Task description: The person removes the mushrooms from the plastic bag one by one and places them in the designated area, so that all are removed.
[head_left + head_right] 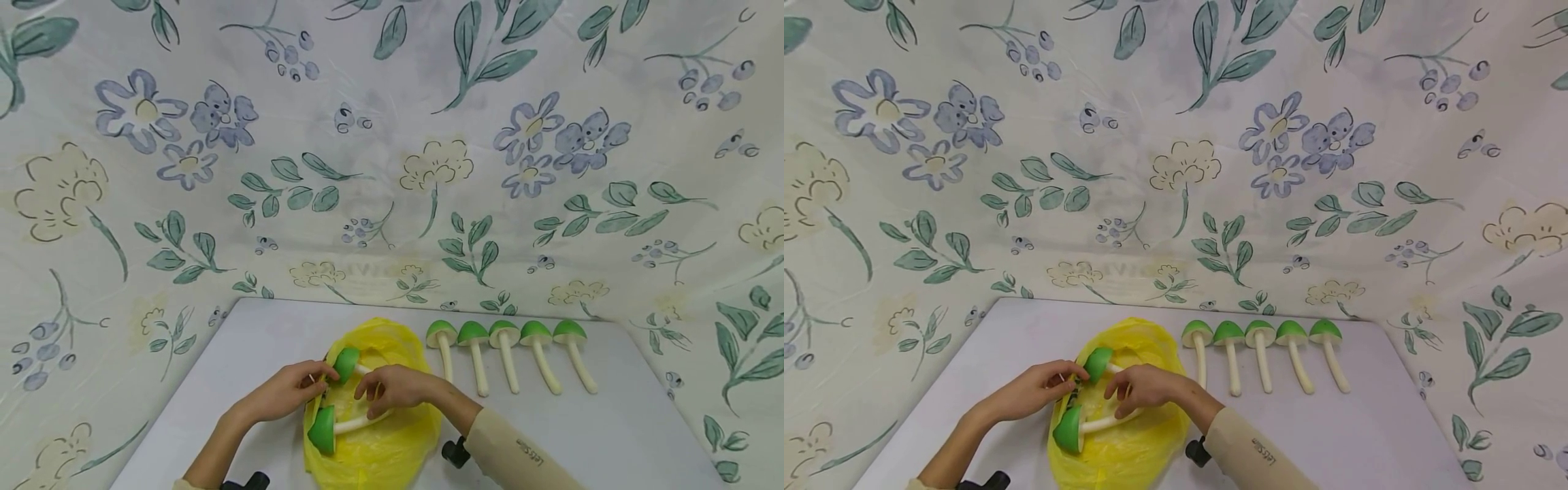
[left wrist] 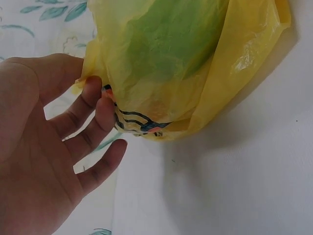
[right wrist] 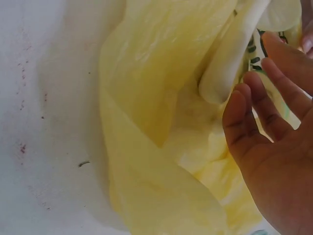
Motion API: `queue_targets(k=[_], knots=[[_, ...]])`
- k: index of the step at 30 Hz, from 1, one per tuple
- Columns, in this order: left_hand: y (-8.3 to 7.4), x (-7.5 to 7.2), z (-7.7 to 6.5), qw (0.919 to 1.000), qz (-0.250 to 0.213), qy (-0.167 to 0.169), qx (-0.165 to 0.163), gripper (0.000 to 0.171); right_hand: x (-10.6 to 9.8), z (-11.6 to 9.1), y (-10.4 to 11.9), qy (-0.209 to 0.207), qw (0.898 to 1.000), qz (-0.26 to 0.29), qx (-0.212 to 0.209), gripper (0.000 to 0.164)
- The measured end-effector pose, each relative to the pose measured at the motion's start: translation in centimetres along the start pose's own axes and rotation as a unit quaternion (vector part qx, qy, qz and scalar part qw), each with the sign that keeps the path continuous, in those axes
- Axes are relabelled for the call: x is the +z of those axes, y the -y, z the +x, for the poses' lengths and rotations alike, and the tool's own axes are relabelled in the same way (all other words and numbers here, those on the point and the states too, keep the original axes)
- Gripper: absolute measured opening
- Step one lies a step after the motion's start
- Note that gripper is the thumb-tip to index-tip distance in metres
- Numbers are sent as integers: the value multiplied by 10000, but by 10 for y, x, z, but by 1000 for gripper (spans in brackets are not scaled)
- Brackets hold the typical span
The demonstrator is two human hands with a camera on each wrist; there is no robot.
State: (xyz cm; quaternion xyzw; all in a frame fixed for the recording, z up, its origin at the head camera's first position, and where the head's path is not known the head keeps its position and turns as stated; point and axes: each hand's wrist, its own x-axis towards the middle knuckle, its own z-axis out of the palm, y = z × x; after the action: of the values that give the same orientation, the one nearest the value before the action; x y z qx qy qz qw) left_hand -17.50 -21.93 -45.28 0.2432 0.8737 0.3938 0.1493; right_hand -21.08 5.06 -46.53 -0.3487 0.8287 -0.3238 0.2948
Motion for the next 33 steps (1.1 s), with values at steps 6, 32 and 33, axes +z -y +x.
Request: queue_targets(k=[6,32,33], knots=[[0,0,0,10000,46,-16,-27,21,1,-1,1,78,9999,-62,134,30],[2,-2,-2,10000,-2,-51,-18,22,14,-6,1,116,9910,-1305,-274,17],[2,-2,-2,10000,-3,-48,-21,22,15,-6,2,92,9899,-1381,-320,17]])
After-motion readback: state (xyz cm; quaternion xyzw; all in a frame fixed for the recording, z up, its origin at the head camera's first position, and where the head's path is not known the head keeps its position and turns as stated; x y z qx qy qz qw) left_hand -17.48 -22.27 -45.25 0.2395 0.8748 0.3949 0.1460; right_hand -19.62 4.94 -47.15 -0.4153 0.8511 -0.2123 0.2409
